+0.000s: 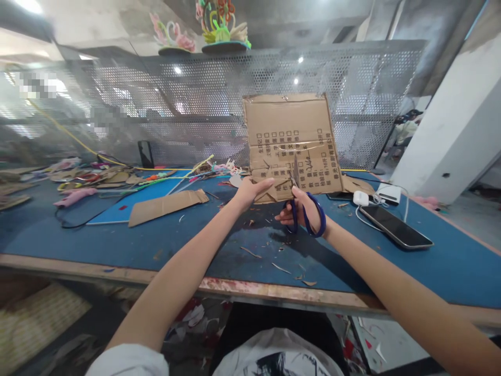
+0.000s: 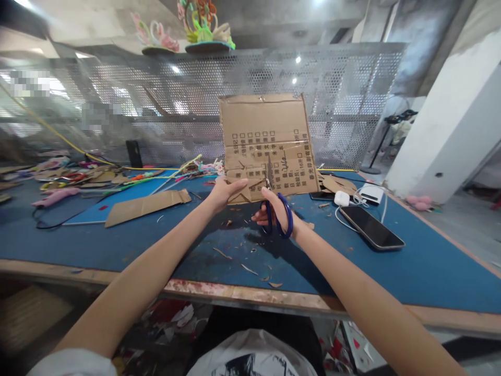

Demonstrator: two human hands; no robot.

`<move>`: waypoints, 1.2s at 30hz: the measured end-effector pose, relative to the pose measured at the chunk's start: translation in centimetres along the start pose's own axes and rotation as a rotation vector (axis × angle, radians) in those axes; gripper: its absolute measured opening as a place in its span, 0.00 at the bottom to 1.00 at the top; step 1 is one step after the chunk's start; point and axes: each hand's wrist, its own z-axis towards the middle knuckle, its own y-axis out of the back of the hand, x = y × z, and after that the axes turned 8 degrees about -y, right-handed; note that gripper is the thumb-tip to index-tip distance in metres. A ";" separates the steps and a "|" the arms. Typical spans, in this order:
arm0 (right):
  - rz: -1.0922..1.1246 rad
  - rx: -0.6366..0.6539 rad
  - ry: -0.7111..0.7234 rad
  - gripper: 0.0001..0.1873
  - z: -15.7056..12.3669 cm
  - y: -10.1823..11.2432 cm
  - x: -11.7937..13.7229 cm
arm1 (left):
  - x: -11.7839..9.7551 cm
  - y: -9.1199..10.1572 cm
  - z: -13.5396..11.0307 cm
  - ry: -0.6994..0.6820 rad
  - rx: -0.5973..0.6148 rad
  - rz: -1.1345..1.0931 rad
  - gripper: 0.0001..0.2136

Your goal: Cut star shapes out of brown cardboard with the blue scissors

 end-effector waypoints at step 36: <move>-0.091 -0.107 0.160 0.31 0.2 -0.3 -1.3 | -0.2 -0.8 -0.5 0.373 -0.133 -0.206 0.19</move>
